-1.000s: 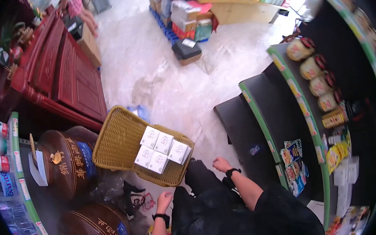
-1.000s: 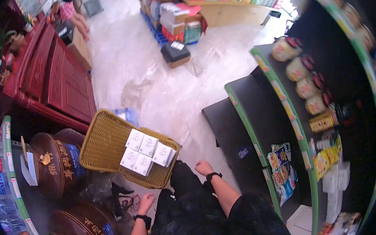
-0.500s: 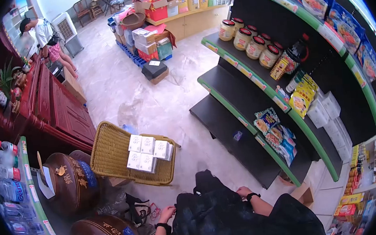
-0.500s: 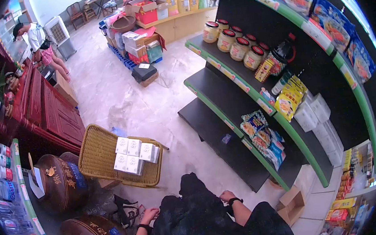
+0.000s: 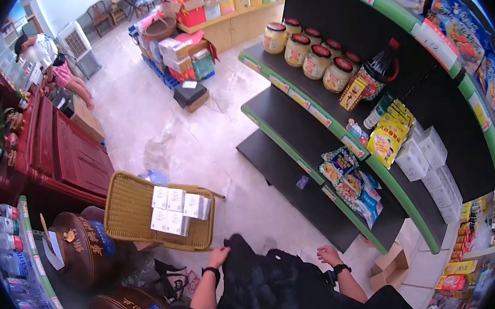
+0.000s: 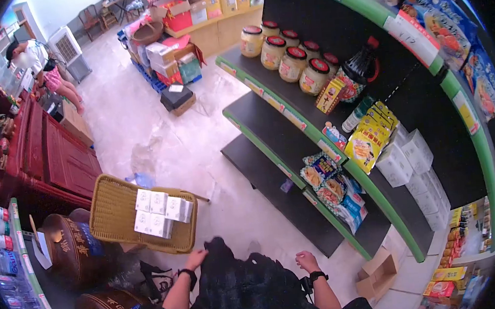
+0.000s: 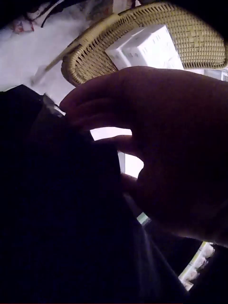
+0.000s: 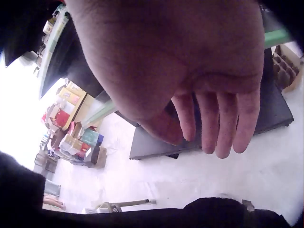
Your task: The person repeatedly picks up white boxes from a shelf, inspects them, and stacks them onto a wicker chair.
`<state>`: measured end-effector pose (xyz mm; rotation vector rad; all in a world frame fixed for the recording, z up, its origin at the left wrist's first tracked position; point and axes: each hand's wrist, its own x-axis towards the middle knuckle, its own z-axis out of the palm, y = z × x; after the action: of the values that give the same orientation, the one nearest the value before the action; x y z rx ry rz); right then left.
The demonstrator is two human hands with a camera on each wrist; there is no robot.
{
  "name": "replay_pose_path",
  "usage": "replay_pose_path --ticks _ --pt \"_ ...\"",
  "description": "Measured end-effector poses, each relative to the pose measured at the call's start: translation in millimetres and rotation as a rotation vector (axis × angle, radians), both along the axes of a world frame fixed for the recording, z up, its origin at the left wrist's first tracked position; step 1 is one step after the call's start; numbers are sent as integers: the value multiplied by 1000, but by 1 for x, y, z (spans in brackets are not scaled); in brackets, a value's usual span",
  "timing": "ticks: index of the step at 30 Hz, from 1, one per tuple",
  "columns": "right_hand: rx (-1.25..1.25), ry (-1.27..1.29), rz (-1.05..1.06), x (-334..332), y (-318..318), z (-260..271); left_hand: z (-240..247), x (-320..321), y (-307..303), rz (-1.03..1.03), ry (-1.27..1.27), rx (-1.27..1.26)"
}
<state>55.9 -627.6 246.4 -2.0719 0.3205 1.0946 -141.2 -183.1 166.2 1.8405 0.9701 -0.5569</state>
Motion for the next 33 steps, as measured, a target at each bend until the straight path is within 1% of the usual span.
replay_pose_path --ticks 2,4,5,6,8,9,10,11,12,13,14,15,16,17,18,19,20,22,23,24,26,27,30,31,32,33 --pt "-40 56 -75 -7 -22 2 4 27 6 36 -34 28" --pt "-78 97 -128 -12 -50 -8 -4 49 13 69 -10 22" --pt "-83 135 -171 -18 -60 -6 10 65 20 27 28 29" --pt "-105 158 -207 -25 -72 -8 0 74 28 -20 18 37" --pt "-144 202 -257 -39 -82 9 -3 99 44 -51 47 37" --pt "-181 207 -268 -46 -86 15 -13 108 53 -30 48 46" --pt "-166 188 -326 -61 -99 13 -25 119 62 -7 48 52" --pt "-184 205 -278 -68 -102 24 -35 132 72 37 87 24" --pt "-173 231 -296 -77 -106 32 -49 141 83 67 93 16" --pt "-322 321 -152 -76 -93 52 -72 150 92 73 135 50" --pt "-263 125 341 -87 -106 55 -80 158 101 111 143 42" --pt "-263 -194 775 -101 -129 50 -83 166 110 172 94 19" --pt "-245 423 223 -104 -151 40 -100 172 118 196 106 9" --pt "-307 511 43 -98 -126 61 -117 176 124 254 95 30" --pt "-342 518 -85 -89 -101 79 -132 177 133 285 127 -74" --pt "-368 508 -203 -76 -69 98 -143 179 139 280 170 -65" --pt "-390 485 -315 -57 -34 113 -152 182 145 264 208 -53" --pt "-389 444 -474 -22 33 132 -158 187 152 304 160 -13" --pt "-382 435 -495 -10 58 137 -156 187 154 321 134 9" --pt "-366 429 -491 3 80 138 -157 186 157 318 170 -31" --pt "-316 419 -457 24 111 133 -165 188 166 311 228 -105" --pt "-290 410 -440 32 122 131 -167 187 168 309 195 -73" --pt "-213 393 -416 40 146 125 -160 189 186 159 276 -292" --pt "-198 389 -405 43 157 126 -157 192 194 -3 260 -315" --pt "-193 400 -384 43 163 126 -148 205 197 -176 227 -332" --pt "-186 400 -372 43 166 122 -121 220 197 -167 218 -326"
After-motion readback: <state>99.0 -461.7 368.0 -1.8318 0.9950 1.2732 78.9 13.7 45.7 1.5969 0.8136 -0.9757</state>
